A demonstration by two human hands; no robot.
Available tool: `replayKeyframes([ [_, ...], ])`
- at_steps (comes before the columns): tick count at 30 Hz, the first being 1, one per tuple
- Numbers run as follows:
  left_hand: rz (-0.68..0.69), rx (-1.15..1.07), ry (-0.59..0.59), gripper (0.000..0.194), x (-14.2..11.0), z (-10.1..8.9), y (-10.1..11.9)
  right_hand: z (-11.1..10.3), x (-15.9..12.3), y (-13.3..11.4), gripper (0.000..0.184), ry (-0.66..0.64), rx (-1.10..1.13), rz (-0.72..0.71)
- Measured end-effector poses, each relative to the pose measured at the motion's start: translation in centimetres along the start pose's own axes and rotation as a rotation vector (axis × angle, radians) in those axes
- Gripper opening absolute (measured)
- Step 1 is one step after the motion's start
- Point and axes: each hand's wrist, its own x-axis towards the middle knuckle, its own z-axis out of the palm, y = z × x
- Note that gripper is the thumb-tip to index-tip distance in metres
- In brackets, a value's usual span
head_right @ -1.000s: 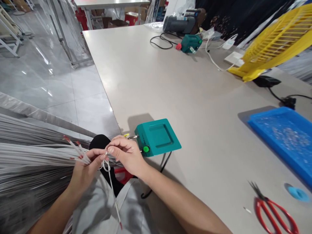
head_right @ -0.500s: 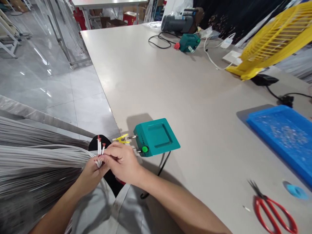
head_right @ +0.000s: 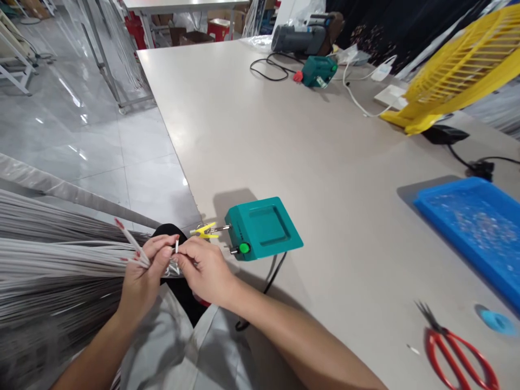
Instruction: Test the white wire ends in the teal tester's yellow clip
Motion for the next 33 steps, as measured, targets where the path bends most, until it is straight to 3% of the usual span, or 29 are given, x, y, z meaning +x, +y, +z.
replayKeyframes([
  [4, -0.035, -0.004, -0.006, 0.014, -0.1, 0.2, 0.3, 0.0, -0.1, 0.0, 0.019, -0.024, -0.01, -0.029],
  [9, -0.154, -0.081, 0.071, 0.017, -0.2, 0.2, 0.5, -0.6, -0.2, 0.0, 0.014, 0.148, 0.037, -0.01],
  [17, -0.059, 0.053, 0.029, 0.008, -0.1, 0.7, -0.6, -0.8, 0.1, -0.1, 0.014, 0.182, 0.109, 0.024],
  [23, 0.008, 0.23, 0.004, 0.006, 0.0, 0.2, -1.6, -0.4, 0.1, -0.1, 0.005, 0.172, 0.014, 0.058],
  [26, 0.041, 0.298, 0.012, 0.006, -0.1, 0.3, -1.9, -0.1, 0.0, 0.1, 0.011, 0.187, -0.041, 0.064],
  [33, -0.18, -0.044, -0.035, 0.012, -0.3, 0.4, -0.8, -0.4, 0.2, 0.2, 0.018, 0.136, 0.012, 0.057],
])
